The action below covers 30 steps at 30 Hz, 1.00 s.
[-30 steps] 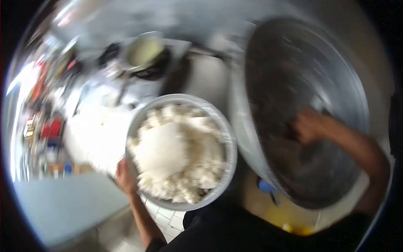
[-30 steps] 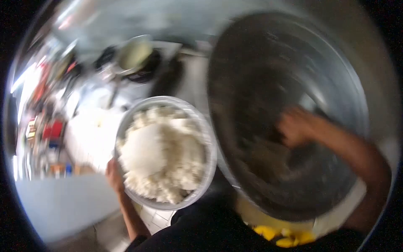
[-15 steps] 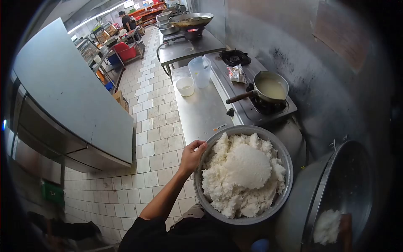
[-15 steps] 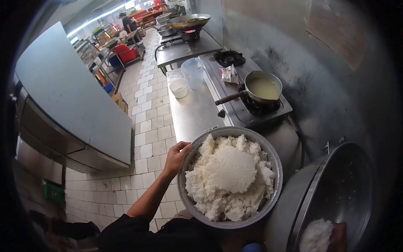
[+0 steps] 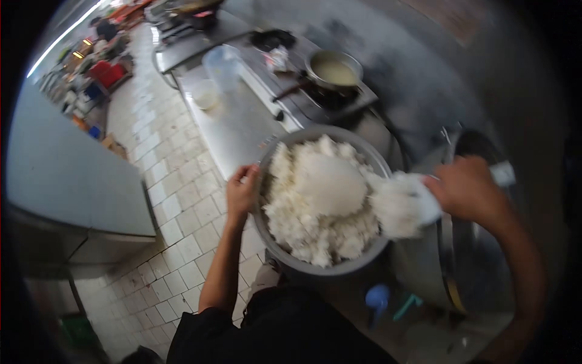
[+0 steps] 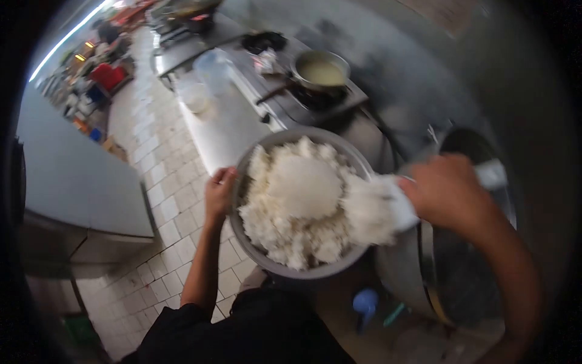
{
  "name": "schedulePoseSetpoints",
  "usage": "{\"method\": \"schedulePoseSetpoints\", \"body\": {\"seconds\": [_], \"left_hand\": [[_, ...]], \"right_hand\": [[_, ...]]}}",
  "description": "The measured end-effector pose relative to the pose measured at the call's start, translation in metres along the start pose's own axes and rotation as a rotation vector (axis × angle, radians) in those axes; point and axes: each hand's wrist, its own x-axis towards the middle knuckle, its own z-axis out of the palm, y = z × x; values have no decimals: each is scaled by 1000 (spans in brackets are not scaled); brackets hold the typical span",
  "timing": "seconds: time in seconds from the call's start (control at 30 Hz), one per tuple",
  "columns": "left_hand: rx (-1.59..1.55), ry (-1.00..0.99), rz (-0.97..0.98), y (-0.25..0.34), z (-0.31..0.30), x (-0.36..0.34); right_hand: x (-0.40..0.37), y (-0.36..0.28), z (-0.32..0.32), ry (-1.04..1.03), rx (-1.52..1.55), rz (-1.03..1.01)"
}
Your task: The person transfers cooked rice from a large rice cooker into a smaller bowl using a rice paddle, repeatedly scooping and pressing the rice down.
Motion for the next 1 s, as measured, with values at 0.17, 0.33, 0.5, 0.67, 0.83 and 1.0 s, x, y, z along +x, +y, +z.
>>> {"method": "schedulePoseSetpoints", "body": {"seconds": [0.17, 0.33, 0.5, 0.67, 0.83, 1.0], "left_hand": [[-209, -45, -59, 8, 2, -2], [-175, -46, -85, 14, 2, -4], [-117, -19, -47, 12, 2, -2], [-172, -55, -75, 5, 3, 3], [97, -12, -39, 10, -9, -2], [91, -97, 27, -11, -18, 14]], "right_hand": [[37, -44, 1, -208, -91, -48], [22, -27, -6, -169, -83, -16], [-29, 11, -10, 51, 61, 183], [-92, 67, -5, 249, 280, 546], [-145, 140, 71, 201, 326, 734], [-188, 181, 159, -121, 180, 568]]}}
